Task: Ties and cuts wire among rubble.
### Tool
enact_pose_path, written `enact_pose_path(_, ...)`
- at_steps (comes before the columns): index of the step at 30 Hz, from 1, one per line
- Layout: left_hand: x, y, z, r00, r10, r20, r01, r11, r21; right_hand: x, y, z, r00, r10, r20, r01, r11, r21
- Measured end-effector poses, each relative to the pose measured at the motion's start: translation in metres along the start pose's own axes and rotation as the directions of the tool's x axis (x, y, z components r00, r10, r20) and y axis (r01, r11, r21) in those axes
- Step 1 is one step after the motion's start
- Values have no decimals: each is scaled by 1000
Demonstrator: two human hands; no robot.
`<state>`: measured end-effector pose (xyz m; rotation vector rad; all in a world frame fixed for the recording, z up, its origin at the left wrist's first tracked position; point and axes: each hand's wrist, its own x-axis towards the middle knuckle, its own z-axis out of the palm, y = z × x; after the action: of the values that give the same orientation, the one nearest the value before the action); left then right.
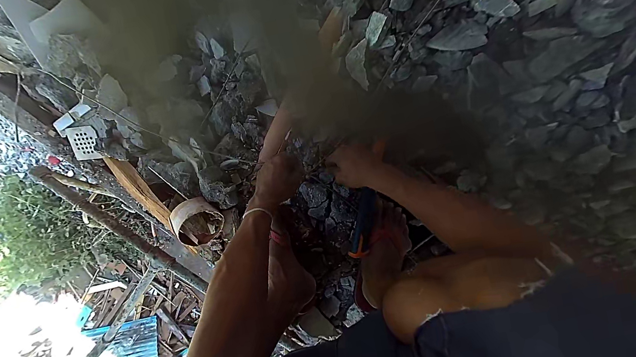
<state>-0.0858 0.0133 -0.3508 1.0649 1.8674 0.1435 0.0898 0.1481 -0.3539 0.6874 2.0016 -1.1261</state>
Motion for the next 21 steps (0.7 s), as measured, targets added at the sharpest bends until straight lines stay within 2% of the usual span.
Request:
enact_pose_path(4,10,3,-3,1000,-13,23,13,1000,7,7,2,0,999,42,30,-41,999,-22)
enact_pose_path(12,18,-4,-9,994,51,97,-52,999,5,15,10,17,996,68,60,-79,977,198)
enact_pose_path(15,19,-4,-8,996,32,88,-31,999,-11,12,8,33,994,106,-38,-98,980,175)
enact_pose_path(21,24,-2,-12,993,-8,116,7,1000,10,5,-2,40,985,164,-51,-157,981,114)
